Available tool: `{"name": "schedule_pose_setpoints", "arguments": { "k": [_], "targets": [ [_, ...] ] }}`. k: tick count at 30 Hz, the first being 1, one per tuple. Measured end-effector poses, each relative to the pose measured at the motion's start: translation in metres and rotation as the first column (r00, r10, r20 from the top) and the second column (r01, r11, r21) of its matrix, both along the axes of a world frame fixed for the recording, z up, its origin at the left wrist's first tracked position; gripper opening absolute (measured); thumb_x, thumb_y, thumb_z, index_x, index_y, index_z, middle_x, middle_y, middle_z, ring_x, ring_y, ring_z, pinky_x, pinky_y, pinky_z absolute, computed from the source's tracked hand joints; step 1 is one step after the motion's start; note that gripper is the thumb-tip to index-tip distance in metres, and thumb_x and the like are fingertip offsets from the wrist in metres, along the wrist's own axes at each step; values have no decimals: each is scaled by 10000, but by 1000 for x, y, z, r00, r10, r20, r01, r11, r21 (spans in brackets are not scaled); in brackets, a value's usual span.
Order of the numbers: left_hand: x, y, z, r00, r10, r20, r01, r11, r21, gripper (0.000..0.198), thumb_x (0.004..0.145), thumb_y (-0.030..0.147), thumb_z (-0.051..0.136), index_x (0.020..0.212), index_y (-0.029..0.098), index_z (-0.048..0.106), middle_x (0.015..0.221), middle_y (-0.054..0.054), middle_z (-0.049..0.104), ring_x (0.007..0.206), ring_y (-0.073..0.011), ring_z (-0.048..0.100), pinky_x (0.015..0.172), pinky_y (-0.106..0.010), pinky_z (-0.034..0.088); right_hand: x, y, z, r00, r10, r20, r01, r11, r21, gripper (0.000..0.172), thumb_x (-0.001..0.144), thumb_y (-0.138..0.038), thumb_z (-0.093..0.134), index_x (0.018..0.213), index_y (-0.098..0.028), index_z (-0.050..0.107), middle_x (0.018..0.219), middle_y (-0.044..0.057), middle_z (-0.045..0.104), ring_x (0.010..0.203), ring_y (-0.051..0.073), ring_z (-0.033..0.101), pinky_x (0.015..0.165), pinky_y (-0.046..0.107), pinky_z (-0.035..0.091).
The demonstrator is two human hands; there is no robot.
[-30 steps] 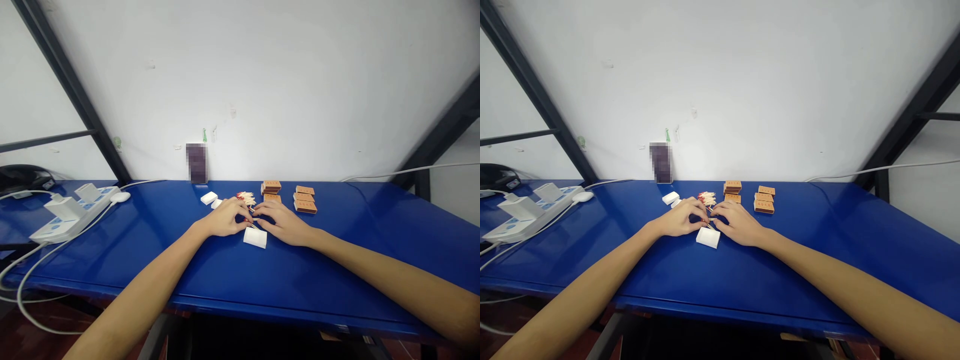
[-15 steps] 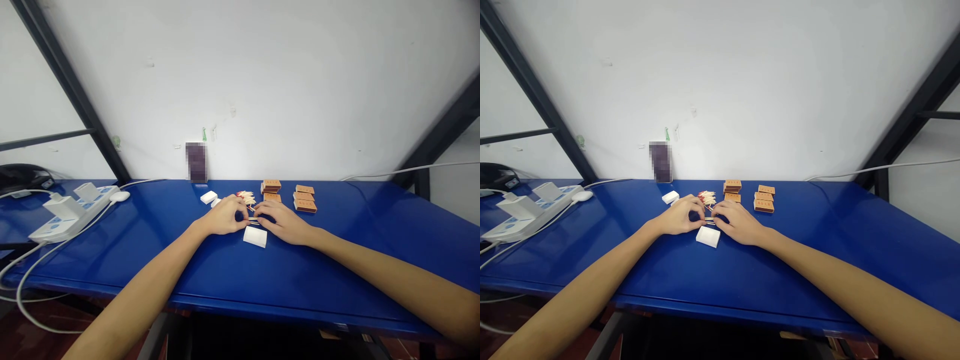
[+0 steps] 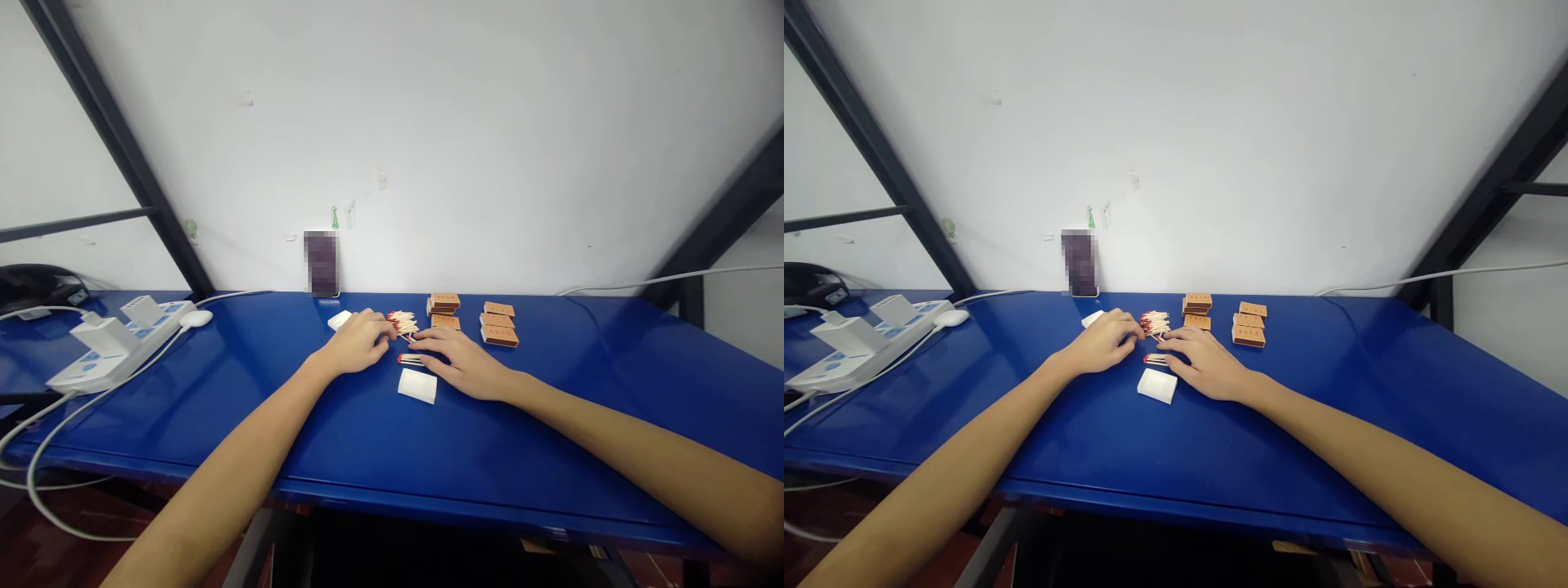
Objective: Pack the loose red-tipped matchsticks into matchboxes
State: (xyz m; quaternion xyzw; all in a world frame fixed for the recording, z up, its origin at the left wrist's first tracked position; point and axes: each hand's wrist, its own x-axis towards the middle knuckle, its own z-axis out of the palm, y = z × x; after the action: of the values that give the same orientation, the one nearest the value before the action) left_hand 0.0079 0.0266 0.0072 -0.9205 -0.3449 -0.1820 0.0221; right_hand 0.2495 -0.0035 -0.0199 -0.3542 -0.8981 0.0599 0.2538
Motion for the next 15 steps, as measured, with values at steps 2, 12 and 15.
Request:
{"name": "schedule_pose_setpoints", "arguments": {
  "k": [2,12,15],
  "targets": [
    [0,0,0,1000,7,-6,-7,1000,-10,231,882,167,482,957,190,700,919,-53,672,890,-211,565,839,-353,446,0,0,0,1000,-4,-10,4,1000,5,322,979,-321,485,1219,-252,687,1293,112,639,1205,278,587,1019,490,469],
    [4,-8,1,1000,-16,-1,16,998,-67,237,863,371,620,1001,197,703,982,-58,672,939,-231,552,860,-376,445,1,2,-2,1000,16,3,-16,1000,17,277,954,-292,512,1148,-242,704,1281,111,626,1198,274,579,1010,483,464],
    [3,-8,1,1000,-20,7,20,998,-67,230,855,362,626,994,196,704,984,-54,673,928,-227,552,850,-371,447,2,1,-2,1000,26,-1,-25,1000,12,276,964,-302,497,1134,-247,708,1273,104,627,1197,272,578,1009,475,464]
  ]
}}
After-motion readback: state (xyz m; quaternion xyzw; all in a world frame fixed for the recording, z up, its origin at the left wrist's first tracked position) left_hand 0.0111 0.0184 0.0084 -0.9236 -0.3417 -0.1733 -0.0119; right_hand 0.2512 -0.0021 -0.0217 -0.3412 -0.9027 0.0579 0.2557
